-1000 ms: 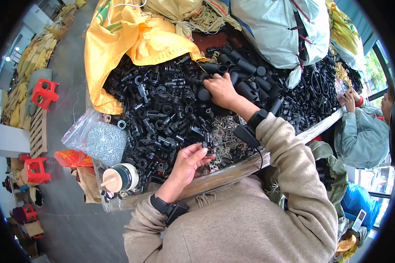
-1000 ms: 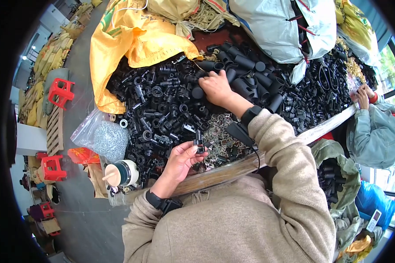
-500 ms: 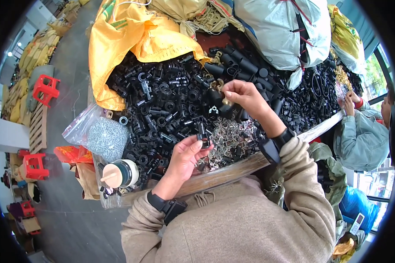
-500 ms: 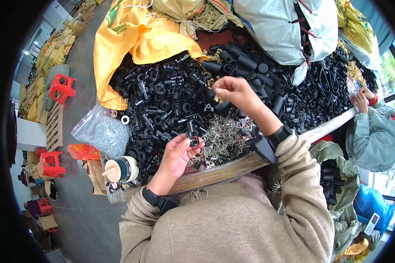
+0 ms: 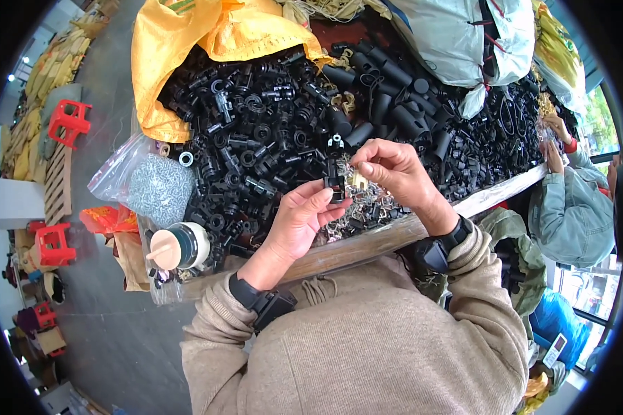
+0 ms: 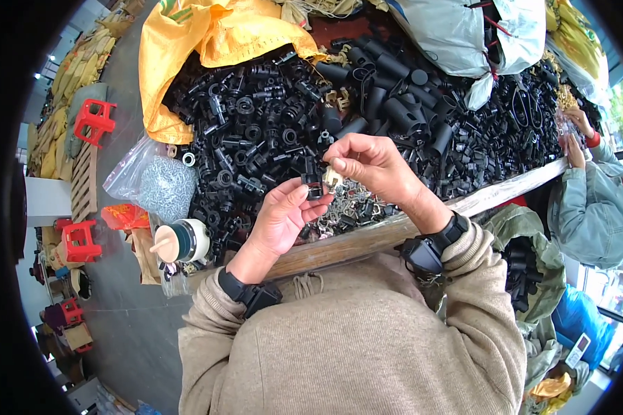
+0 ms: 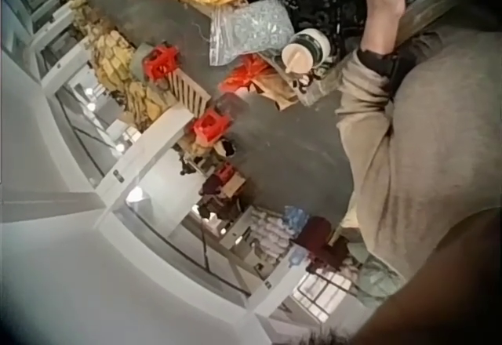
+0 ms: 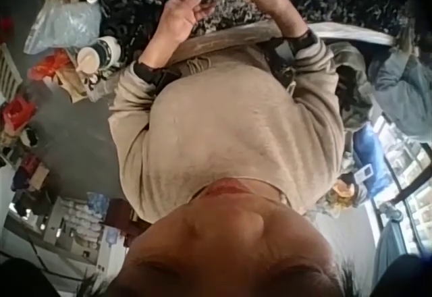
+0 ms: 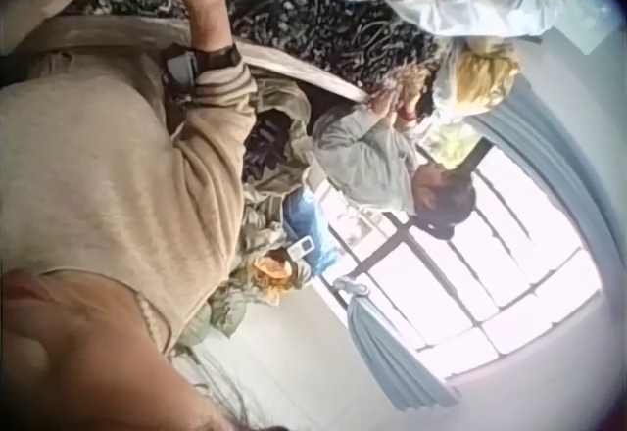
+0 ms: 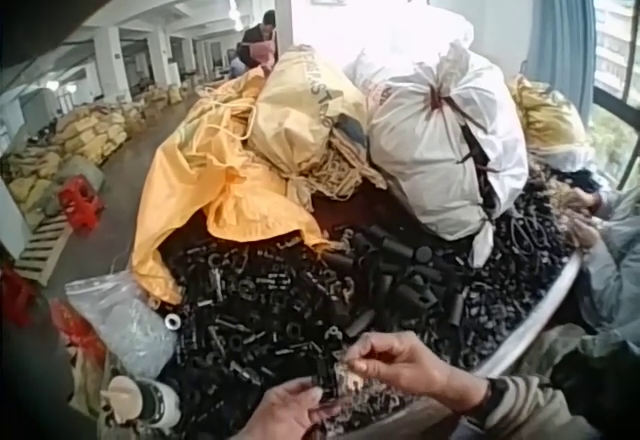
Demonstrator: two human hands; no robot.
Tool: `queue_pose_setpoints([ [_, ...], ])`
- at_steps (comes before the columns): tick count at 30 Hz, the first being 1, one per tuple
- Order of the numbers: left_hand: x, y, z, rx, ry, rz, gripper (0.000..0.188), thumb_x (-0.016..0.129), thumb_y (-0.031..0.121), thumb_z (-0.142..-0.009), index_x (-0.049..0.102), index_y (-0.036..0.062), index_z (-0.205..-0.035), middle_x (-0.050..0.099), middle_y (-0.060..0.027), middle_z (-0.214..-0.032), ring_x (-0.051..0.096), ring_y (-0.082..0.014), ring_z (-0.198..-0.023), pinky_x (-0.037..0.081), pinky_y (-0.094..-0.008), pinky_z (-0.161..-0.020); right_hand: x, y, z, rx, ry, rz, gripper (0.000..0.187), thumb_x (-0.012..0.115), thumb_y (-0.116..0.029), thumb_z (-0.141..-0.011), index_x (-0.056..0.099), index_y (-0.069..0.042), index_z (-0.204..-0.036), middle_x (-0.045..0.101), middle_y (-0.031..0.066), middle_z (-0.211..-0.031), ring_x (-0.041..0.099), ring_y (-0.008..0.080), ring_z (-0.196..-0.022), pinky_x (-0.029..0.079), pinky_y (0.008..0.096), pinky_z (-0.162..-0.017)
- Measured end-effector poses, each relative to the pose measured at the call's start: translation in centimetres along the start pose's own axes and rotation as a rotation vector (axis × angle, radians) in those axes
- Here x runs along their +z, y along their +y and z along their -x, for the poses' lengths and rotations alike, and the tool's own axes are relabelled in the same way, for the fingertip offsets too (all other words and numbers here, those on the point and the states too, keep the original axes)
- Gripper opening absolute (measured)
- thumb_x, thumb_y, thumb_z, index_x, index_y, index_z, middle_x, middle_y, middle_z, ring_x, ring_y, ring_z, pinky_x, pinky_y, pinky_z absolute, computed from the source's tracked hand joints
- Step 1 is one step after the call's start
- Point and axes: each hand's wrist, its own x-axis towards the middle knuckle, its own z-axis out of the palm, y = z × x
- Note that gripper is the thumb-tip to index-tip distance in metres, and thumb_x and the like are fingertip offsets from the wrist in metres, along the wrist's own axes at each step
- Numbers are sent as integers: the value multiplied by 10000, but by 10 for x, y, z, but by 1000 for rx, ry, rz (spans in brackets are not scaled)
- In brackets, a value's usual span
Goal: Assemble small metal components into black plastic cylindrical housings at a factory workbench.
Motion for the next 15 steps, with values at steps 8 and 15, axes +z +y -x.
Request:
queue_pose_setpoints([
  [8,6,-11,11,-97,-12,-10,262,548,169,-815,525,9,-1022,597,-102,-923,595,-233,-853,503,-300,-728,18,-2,16,-272,20,478,61,573,-64,-782,552,-12,-807,569,48,-731,557,133,-674,439,239,-598],
  [15,3,-13,13,-200,2,19,237,573,162,-800,551,20,-989,606,-84,-887,603,-217,-830,499,-276,-721,14,-4,20,-298,21,533,75,586,-78,-775,549,-14,-787,544,47,-706,542,144,-647,426,251,-569],
])
